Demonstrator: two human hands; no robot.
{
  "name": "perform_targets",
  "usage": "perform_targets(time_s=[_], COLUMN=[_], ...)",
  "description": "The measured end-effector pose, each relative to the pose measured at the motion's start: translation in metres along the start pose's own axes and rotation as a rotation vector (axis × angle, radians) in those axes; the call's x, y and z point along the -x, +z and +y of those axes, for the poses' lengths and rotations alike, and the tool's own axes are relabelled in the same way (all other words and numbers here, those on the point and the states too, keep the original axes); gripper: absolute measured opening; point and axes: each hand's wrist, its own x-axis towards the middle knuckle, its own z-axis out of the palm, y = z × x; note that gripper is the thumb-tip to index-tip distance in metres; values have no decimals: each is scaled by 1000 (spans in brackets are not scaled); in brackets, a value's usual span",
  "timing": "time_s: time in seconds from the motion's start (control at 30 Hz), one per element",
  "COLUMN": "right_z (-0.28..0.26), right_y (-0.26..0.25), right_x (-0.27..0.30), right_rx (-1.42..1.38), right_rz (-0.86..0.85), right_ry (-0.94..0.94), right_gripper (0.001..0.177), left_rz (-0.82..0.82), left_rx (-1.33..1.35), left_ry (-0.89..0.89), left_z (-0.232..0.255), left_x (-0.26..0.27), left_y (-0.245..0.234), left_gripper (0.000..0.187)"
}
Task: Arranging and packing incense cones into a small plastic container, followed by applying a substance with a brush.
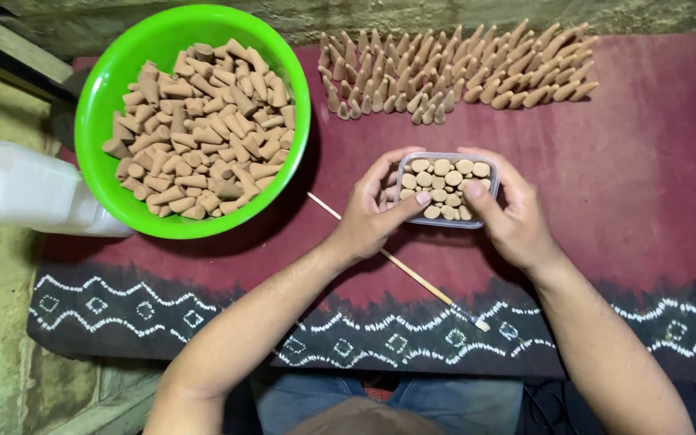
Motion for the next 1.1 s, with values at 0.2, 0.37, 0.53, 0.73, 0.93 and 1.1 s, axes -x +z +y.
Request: perform_targets(time_s=[0.2, 0.37, 0.53, 0.73, 0.93, 1.1], right_z=[4, -3, 7, 19, 21, 16], right_y=[5, 6, 9, 4, 0, 1], right_x=[-3, -11, -10, -10, -10, -11], right_rx=[118, 224, 322, 367, 430, 423], right_rz=[-29, -48, 13, 33, -95, -126], right_ry=[-305, -457, -505, -520, -546, -555], right_gripper=[100, 97, 65, 64, 72, 72], left_rz=[39, 95, 146, 166, 164, 164], left_rx=[41, 57, 42, 99, 59, 42], left_ry=[7, 3, -10, -22, -58, -48], left_z=[-3, -5, -6, -11, 3, 4], left_x=[-1, -4, -8, -13, -11, -11], left_y=[-2, -6, -7, -10, -7, -6], left_gripper=[65, 68, 63, 56, 39, 40])
